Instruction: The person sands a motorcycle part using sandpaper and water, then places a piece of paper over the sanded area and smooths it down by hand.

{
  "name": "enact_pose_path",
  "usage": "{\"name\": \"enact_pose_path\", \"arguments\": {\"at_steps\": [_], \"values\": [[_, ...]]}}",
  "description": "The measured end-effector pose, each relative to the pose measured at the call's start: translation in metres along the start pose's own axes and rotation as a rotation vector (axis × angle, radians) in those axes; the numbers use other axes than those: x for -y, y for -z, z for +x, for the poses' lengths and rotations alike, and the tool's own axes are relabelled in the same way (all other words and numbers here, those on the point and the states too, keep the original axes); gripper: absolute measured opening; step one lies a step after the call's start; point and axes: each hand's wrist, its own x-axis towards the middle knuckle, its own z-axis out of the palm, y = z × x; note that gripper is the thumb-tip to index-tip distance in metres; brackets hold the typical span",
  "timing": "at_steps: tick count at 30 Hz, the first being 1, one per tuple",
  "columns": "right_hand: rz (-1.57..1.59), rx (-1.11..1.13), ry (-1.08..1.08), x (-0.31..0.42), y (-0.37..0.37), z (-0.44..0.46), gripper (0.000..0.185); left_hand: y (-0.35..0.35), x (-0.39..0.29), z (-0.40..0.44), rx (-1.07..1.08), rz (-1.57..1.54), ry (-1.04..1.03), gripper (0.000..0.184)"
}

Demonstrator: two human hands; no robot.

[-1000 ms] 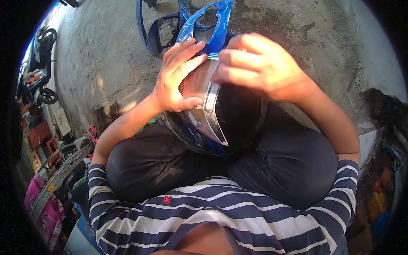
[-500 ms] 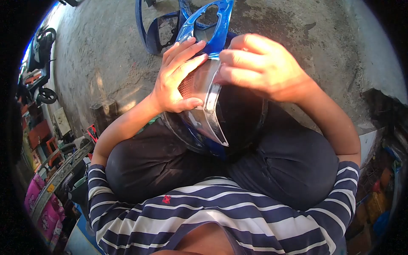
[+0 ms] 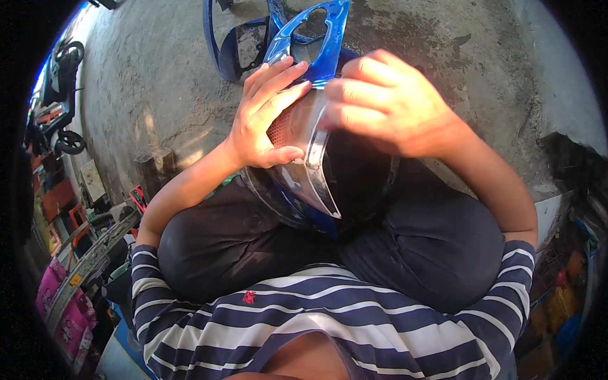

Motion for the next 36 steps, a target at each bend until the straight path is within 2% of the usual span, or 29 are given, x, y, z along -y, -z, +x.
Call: {"name": "enact_pose_path", "arguments": {"at_steps": [2, 5, 9, 13, 18, 21, 23, 25, 27, 29, 31, 33, 35, 36], "values": [[0.027, -0.019, 0.019, 0.008, -0.006, 0.002, 0.035, 0.001, 0.001, 0.001, 0.000, 0.005, -0.003, 0.087], [0.056, -0.052, -0.137, -0.003, -0.004, -0.004, 0.035, -0.002, 0.001, 0.001, -0.008, 0.008, -0.003, 0.088], [-0.012, -0.003, 0.038, 0.006, -0.001, 0.004, 0.035, 0.000, 0.001, 0.001, -0.002, 0.016, -0.013, 0.088], [0.040, -0.022, -0.099, -0.004, 0.001, -0.004, 0.040, -0.001, 0.001, 0.001, -0.005, 0.011, 0.003, 0.088], [-0.037, 0.002, 0.051, 0.007, -0.001, 0.001, 0.041, 0.000, 0.000, 0.001, -0.003, 0.011, -0.012, 0.088], [0.051, -0.059, -0.110, 0.000, -0.007, -0.003, 0.040, 0.000, 0.000, 0.000, 0.003, 0.009, 0.000, 0.088], [-0.042, 0.061, 0.020, 0.007, 0.002, 0.000, 0.038, 0.001, 0.001, 0.000, 0.013, 0.027, -0.012, 0.088], [-0.030, 0.094, 0.060, 0.013, 0.000, 0.003, 0.038, 0.002, -0.002, 0.001, 0.014, 0.011, -0.001, 0.089], [0.013, 0.008, -0.078, 0.003, 0.000, 0.000, 0.038, 0.002, -0.001, 0.002, 0.015, 0.014, 0.000, 0.089], [-0.011, 0.029, -0.056, 0.005, 0.003, 0.002, 0.037, 0.001, -0.002, 0.000, 0.011, 0.013, 0.006, 0.089], [-0.004, 0.039, 0.089, 0.015, -0.007, 0.001, 0.035, 0.001, -0.001, 0.001, 0.011, 0.010, -0.002, 0.089], [-0.006, 0.100, -0.005, 0.007, 0.001, -0.003, 0.033, 0.000, 0.000, 0.002, 0.007, 0.012, 0.000, 0.089], [-0.027, -0.047, -0.087, 0.001, 0.001, 0.000, 0.034, 0.000, 0.000, 0.000, 0.008, 0.013, 0.004, 0.088], [-0.034, -0.016, -0.041, 0.006, 0.004, 0.004, 0.037, 0.000, 0.000, 0.000, 0.010, 0.014, 0.000, 0.088]]}}
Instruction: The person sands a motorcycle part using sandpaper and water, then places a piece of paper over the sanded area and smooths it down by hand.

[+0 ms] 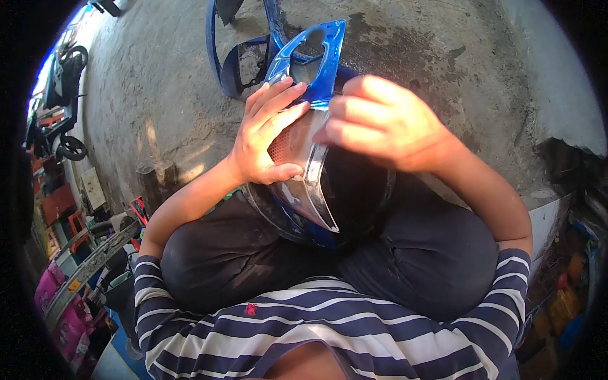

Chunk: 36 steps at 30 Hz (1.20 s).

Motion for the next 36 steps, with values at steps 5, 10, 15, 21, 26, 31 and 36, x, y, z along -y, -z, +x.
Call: {"name": "enact_pose_path", "arguments": {"at_steps": [5, 10, 15, 21, 26, 31, 36], "values": [[0.056, -0.015, -0.033, -0.004, 0.008, 0.004, 0.037, 0.000, 0.000, 0.000, 0.008, -0.008, 0.008, 0.087], [0.072, -0.127, -0.097, -0.006, -0.002, -0.005, 0.038, 0.002, -0.001, 0.000, 0.014, -0.011, 0.005, 0.087], [0.049, -0.020, -0.038, -0.001, 0.002, -0.004, 0.037, 0.000, 0.001, -0.001, 0.007, -0.019, 0.006, 0.087], [0.005, -0.122, -0.029, -0.008, -0.006, -0.008, 0.041, 0.000, -0.001, -0.001, 0.009, -0.019, 0.009, 0.087], [0.016, -0.103, -0.050, -0.005, -0.002, -0.005, 0.041, 0.000, 0.001, 0.000, 0.007, -0.023, 0.009, 0.087], [0.035, -0.011, 0.021, 0.000, -0.003, -0.007, 0.041, 0.001, 0.000, 0.002, -0.001, -0.028, 0.006, 0.086], [0.015, -0.006, -0.001, -0.001, -0.002, -0.010, 0.041, 0.000, 0.000, 0.000, 0.006, -0.016, 0.009, 0.087]]}}
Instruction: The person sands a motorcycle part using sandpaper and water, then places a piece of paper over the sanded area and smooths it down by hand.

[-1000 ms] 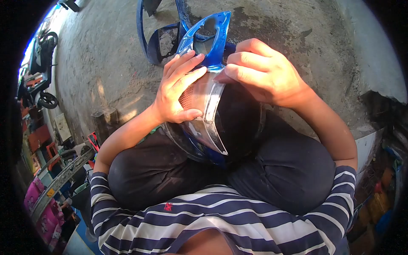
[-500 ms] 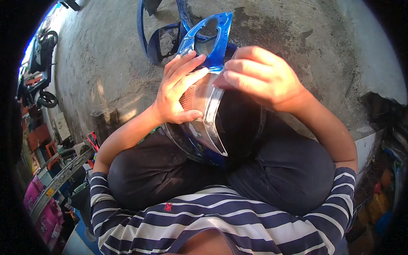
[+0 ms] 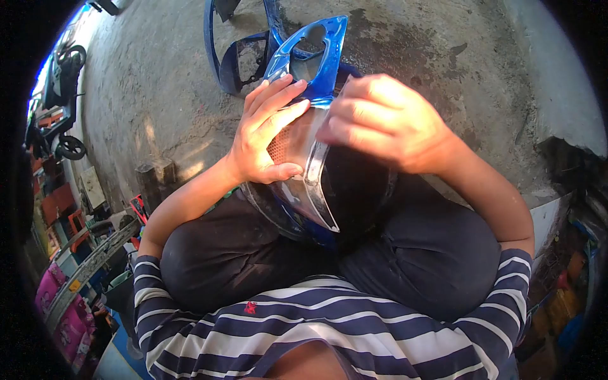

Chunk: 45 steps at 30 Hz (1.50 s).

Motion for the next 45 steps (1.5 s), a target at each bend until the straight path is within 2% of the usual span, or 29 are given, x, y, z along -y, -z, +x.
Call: {"name": "enact_pose_path", "arguments": {"at_steps": [2, 5, 10, 13, 14, 15, 17, 20, 23, 26, 28, 30, 33, 35, 36, 39, 40, 43, 45], "values": [[0.004, 0.016, 0.125, 0.009, -0.005, 0.005, 0.037, 0.000, 0.001, 0.001, 0.000, 0.004, -0.006, 0.087], [-0.005, -0.038, 0.027, 0.000, 0.001, 0.004, 0.036, 0.000, 0.001, -0.001, 0.004, 0.006, -0.001, 0.088], [0.004, 0.017, 0.170, 0.010, -0.009, 0.000, 0.035, -0.001, 0.002, 0.000, -0.011, -0.005, -0.015, 0.086], [-0.025, -0.069, 0.043, -0.001, 0.000, 0.005, 0.046, 0.001, 0.000, 0.002, -0.006, -0.009, 0.002, 0.086], [-0.051, -0.069, 0.080, 0.000, -0.002, 0.005, 0.048, 0.000, 0.000, 0.000, -0.008, -0.007, 0.002, 0.086], [0.002, 0.043, 0.094, 0.006, 0.004, 0.006, 0.046, 0.000, 0.000, 0.000, -0.009, -0.006, -0.002, 0.086], [0.080, 0.070, 0.179, 0.012, -0.003, 0.005, 0.045, -0.001, 0.002, 0.001, -0.010, -0.004, -0.011, 0.086], [-0.035, -0.006, 0.084, -0.003, 0.002, 0.002, 0.038, 0.000, 0.002, 0.001, -0.008, 0.005, -0.007, 0.086], [-0.059, 0.006, 0.096, 0.007, -0.006, -0.001, 0.033, 0.001, 0.000, 0.001, -0.002, 0.011, -0.009, 0.087], [-0.009, 0.009, 0.205, 0.004, -0.011, 0.000, 0.037, 0.000, 0.001, 0.003, -0.006, 0.007, -0.018, 0.086], [-0.076, -0.018, 0.098, -0.003, -0.006, -0.004, 0.037, -0.001, 0.001, 0.001, -0.013, 0.012, -0.010, 0.086], [-0.085, -0.038, 0.124, 0.001, -0.009, -0.004, 0.036, -0.001, 0.000, -0.001, -0.018, 0.003, -0.008, 0.086], [0.118, 0.028, 0.197, 0.012, -0.004, 0.006, 0.041, -0.002, 0.002, 0.001, -0.027, -0.011, -0.017, 0.085], [0.036, -0.016, 0.107, 0.003, -0.001, 0.005, 0.042, -0.001, 0.002, 0.001, -0.019, -0.008, -0.015, 0.085], [0.014, -0.136, 0.053, -0.003, -0.007, 0.001, 0.042, 0.000, 0.001, 0.002, -0.013, -0.002, -0.011, 0.085], [0.080, -0.054, 0.177, 0.011, -0.015, 0.000, 0.041, -0.001, 0.001, 0.000, -0.015, -0.001, -0.009, 0.084], [0.098, 0.057, 0.201, 0.013, -0.005, 0.002, 0.038, -0.001, 0.001, 0.001, -0.013, -0.005, -0.014, 0.084], [0.051, -0.063, 0.111, -0.001, -0.007, -0.002, 0.038, -0.001, 0.000, 0.001, -0.008, -0.001, 0.005, 0.084], [0.041, -0.099, 0.133, 0.002, -0.012, -0.003, 0.040, 0.000, 0.000, 0.000, -0.011, -0.005, 0.002, 0.085]]}}
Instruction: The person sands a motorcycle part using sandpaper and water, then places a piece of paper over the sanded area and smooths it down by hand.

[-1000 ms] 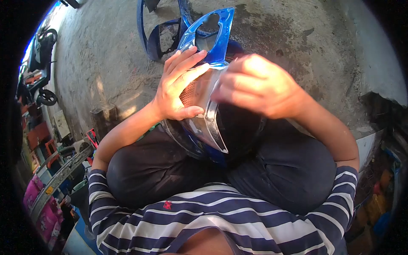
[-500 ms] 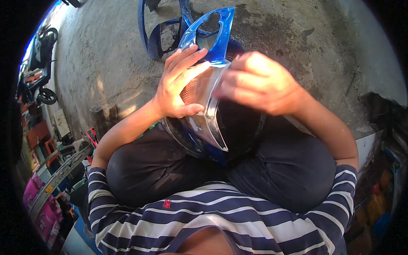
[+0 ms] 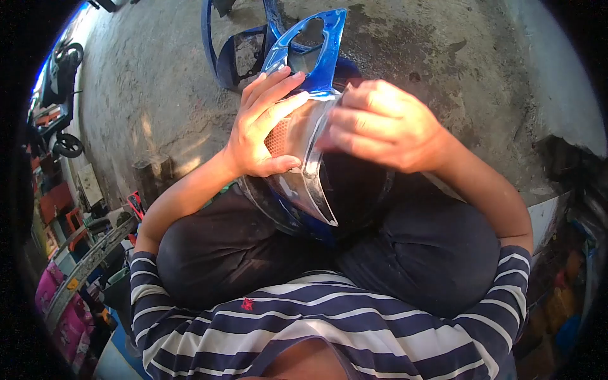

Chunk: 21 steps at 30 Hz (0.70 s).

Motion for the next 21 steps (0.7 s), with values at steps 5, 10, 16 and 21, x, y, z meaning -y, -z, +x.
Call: {"name": "enact_pose_path", "arguments": {"at_steps": [5, 10, 16, 21], "values": [[-0.043, -0.028, -0.011, -0.003, 0.001, 0.000, 0.042, -0.001, 0.002, 0.001, 0.001, 0.001, -0.010, 0.085], [-0.030, 0.138, 0.077, 0.013, -0.001, 0.000, 0.032, -0.001, 0.004, -0.001, 0.030, 0.025, -0.033, 0.093], [-0.046, 0.077, -0.007, 0.003, 0.007, 0.005, 0.043, -0.002, 0.003, 0.000, 0.023, 0.037, -0.034, 0.092], [-0.073, 0.042, 0.001, -0.004, 0.004, 0.001, 0.037, 0.000, 0.004, -0.001, 0.024, 0.045, -0.031, 0.092]]}}
